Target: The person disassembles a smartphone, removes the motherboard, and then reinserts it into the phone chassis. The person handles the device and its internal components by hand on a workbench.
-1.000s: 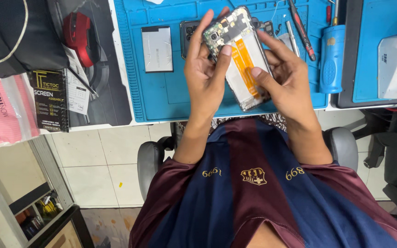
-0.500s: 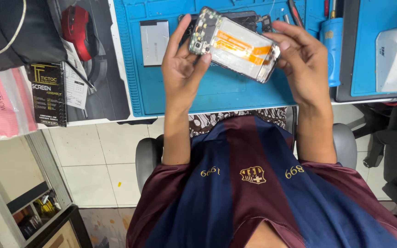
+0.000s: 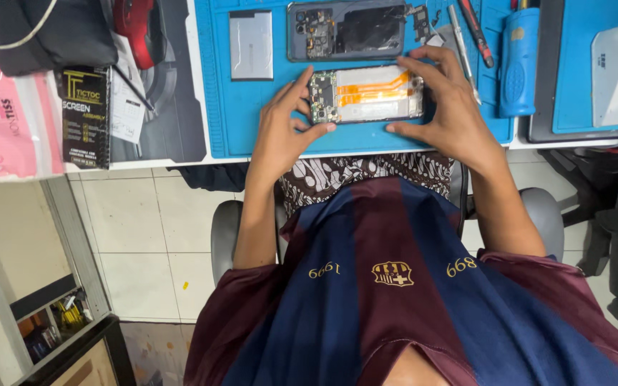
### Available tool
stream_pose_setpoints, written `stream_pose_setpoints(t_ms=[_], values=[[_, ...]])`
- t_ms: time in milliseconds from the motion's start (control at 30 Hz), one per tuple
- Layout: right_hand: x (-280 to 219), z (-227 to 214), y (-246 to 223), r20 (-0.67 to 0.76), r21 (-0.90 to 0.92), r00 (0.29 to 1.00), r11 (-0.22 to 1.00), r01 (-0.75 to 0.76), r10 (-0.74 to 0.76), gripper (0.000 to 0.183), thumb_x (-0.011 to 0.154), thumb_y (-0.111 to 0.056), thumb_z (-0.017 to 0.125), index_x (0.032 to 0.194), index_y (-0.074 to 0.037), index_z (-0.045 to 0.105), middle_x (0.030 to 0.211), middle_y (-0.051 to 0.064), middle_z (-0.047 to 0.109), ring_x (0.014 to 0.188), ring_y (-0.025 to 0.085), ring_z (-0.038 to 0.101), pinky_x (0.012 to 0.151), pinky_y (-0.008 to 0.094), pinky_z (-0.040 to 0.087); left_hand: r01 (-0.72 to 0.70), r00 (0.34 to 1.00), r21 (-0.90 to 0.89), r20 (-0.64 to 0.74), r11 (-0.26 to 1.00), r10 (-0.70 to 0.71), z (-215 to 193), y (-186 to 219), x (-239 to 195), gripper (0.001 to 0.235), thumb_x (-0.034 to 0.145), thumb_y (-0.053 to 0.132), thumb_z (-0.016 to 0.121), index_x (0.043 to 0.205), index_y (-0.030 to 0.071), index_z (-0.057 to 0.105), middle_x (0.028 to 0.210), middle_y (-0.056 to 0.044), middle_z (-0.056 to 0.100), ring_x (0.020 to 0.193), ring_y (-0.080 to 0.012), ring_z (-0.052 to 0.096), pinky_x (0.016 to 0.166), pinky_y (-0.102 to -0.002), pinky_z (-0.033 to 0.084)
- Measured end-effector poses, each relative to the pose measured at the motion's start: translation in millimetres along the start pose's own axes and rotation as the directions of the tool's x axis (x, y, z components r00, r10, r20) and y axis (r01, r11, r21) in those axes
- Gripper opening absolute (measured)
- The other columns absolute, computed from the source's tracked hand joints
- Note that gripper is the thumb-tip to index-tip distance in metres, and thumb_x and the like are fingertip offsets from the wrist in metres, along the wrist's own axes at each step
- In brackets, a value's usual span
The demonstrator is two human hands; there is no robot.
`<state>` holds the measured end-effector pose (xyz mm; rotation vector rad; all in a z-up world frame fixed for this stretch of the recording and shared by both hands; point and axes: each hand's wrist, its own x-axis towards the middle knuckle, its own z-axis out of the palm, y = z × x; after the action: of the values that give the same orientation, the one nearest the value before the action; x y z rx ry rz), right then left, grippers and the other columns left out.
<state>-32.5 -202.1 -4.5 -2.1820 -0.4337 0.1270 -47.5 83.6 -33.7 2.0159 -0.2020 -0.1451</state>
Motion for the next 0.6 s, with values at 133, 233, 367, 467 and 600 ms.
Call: stream_pose_setpoints(t_ms=[133, 233, 367, 467, 600], values=[[-4.7, 4.4, 0.2, -0.033, -0.123, 0.988, 0.981, 0.147, -0.152, 0.087, 0.074, -0.018, 0.096, 0.15, -0.003, 0.058, 0.141, 0.017, 0.054, 0.133, 0.036, 0.055, 0.112, 0.045, 0.048, 0.002, 0.999, 0.196, 0.036, 0.981, -0.009, -7.7, -1.6, 1.5, 0.098, 0.07, 0.018, 0.098, 0.154, 0.007, 0.047, 0.113, -0.012, 0.065, 0.076, -0.0144, 0.062, 0.066, -0.03, 0.057], [-1.9, 3.3, -1.3, -0.044, -0.228, 0.96, 0.938, 0.26, -0.277, 0.09, 0.071, -0.026, 0.099, 0.147, 0.0, 0.059, 0.131, 0.016, 0.06, 0.124, 0.036, 0.055, 0.108, 0.045, 0.049, -0.071, 0.995, 0.282, 0.089, 0.957, 0.048, -21.1, -2.2, 4.9, 0.101, 0.068, 0.025, 0.1, 0.152, 0.006, 0.048, 0.108, -0.012, 0.067, 0.076, -0.015, 0.062, 0.069, -0.032, 0.056], [8.2, -1.9, -8.0, -0.045, -0.263, 0.915, 0.888, 0.377, -0.401, 0.091, 0.069, -0.038, 0.102, 0.141, -0.001, 0.061, 0.12, 0.016, 0.064, 0.116, 0.033, 0.058, 0.099, 0.044, 0.051, -0.056, 0.98, 0.224, 0.201, 0.973, 0.01, -42.3, -5.1, 12.0, 0.097, 0.068, 0.028, 0.098, 0.151, 0.008, 0.051, 0.11, -0.009, 0.069, 0.084, -0.0153, 0.066, 0.07, -0.031, 0.059], [14.8, -12.2, -9.7, -0.036, -0.33, 0.881, 0.838, 0.435, -0.472, 0.094, 0.066, -0.041, 0.104, 0.14, 0.0, 0.064, 0.114, 0.016, 0.062, 0.109, 0.035, 0.058, 0.096, 0.047, 0.051, -0.052, 0.967, 0.171, 0.254, 0.984, 0.007, -64.2, -8.7, 16.9, 0.092, 0.07, 0.024, 0.096, 0.15, 0.01, 0.054, 0.114, -0.006, 0.073, 0.092, -0.0164, 0.068, 0.072, -0.031, 0.06], [39.1, -29.9, -0.9, -0.082, -0.334, 0.856, 0.824, 0.458, -0.51, 0.08, 0.071, -0.038, 0.104, 0.13, 0.0, 0.065, 0.115, 0.015, 0.065, 0.111, 0.033, 0.061, 0.097, 0.047, 0.049, -0.168, 0.984, 0.176, 0.097, 0.97, 0.152, -97.0, -22.7, 29.5, 0.085, 0.079, 0.021, 0.099, 0.151, 0.009, 0.056, 0.128, -0.007, 0.071, 0.117, -0.0211, 0.067, 0.089, -0.034, 0.062]])
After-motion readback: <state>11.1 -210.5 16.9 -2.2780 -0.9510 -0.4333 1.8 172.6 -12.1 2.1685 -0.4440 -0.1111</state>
